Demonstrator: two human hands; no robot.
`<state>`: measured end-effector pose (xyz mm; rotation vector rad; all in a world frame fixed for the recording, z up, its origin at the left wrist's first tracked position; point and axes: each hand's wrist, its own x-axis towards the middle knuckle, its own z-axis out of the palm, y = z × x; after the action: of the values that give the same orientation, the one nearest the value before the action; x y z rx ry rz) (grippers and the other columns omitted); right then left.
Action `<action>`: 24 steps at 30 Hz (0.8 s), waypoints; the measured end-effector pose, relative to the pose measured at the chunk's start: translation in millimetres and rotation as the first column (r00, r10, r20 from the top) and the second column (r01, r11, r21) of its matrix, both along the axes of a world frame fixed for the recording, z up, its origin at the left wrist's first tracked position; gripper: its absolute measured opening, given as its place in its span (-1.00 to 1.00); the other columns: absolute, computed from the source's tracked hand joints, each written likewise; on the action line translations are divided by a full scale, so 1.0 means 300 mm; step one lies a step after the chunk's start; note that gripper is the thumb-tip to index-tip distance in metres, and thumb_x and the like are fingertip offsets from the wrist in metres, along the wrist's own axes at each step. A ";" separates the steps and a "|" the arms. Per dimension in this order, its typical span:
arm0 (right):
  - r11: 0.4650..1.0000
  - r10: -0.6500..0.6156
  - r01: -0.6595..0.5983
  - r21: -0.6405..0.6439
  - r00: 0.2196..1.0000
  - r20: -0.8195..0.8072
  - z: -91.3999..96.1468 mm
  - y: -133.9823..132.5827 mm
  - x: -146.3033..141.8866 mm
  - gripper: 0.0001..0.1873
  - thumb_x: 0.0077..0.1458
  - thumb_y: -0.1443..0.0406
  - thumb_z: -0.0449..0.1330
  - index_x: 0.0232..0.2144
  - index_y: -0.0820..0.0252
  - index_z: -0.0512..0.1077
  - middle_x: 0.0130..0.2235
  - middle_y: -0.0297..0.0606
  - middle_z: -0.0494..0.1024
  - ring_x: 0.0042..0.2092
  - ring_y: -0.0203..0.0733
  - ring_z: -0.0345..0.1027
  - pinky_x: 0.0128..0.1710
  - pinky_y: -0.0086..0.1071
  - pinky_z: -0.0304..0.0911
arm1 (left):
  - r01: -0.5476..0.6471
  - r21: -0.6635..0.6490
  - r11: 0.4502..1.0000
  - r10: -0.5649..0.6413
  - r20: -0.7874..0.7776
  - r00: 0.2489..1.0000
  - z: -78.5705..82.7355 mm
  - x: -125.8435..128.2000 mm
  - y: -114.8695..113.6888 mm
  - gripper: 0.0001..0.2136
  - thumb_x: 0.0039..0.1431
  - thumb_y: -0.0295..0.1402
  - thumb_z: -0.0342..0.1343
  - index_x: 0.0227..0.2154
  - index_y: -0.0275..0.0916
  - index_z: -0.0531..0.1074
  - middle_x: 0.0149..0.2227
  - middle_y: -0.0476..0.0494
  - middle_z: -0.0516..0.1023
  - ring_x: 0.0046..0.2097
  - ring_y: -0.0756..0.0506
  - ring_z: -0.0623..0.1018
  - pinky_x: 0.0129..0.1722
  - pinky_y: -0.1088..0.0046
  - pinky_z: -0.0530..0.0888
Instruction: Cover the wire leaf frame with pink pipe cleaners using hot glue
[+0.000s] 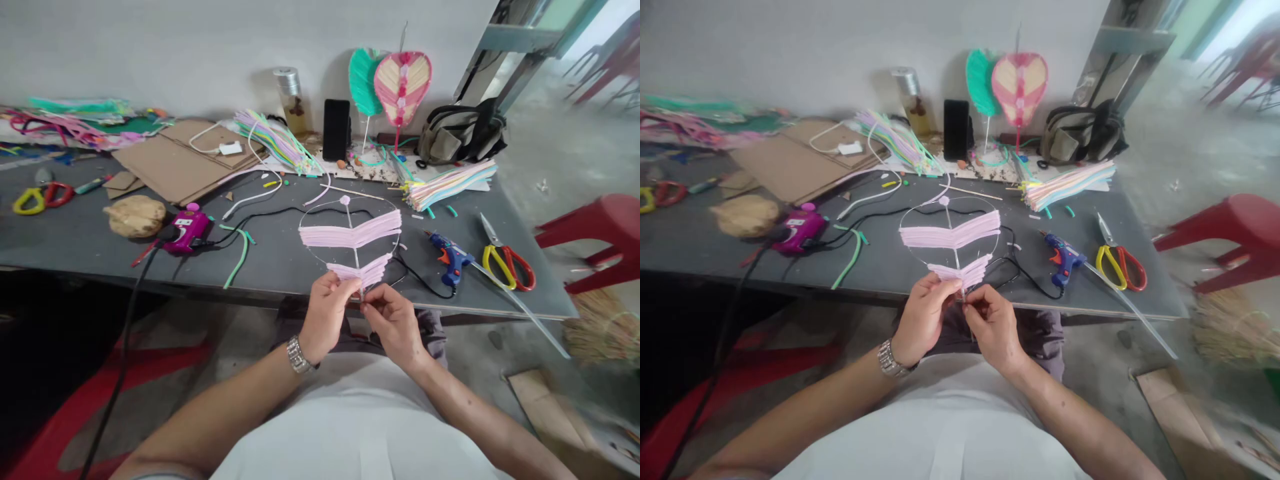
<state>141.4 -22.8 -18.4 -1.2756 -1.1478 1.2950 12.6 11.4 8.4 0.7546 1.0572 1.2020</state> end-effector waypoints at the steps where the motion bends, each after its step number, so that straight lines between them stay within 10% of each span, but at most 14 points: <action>1: 1.000 0.005 -0.005 0.011 1.000 0.016 -0.004 -0.002 0.001 -0.89 0.10 0.25 0.25 -0.39 0.17 0.41 -0.55 -0.46 0.37 -0.57 -0.42 0.11 -0.59 -0.50 -0.01 | -0.009 -0.005 1.000 0.009 0.008 1.000 -0.003 -0.001 -0.001 -0.81 -0.03 -0.30 0.34 -0.53 -0.27 0.45 -0.52 0.03 0.49 -0.43 0.01 0.43 -0.37 0.50 0.37; 24: 0.998 -0.071 0.070 -0.008 0.988 -0.140 0.051 0.025 0.017 -0.74 0.01 0.14 0.35 -0.42 0.15 0.39 -0.63 -0.52 0.29 -0.62 -0.42 0.04 -0.62 -0.49 -0.04 | 0.049 0.020 0.999 -0.046 -0.108 0.993 -0.008 -0.061 -0.007 -0.69 0.16 -0.09 0.27 -0.27 -0.27 0.61 -0.34 -0.15 0.65 -0.29 -0.08 0.54 -0.37 0.49 0.35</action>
<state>146.4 -15.2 -3.1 -1.1964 -0.9940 1.3124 -5.7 9.2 5.8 0.8656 1.1099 1.1445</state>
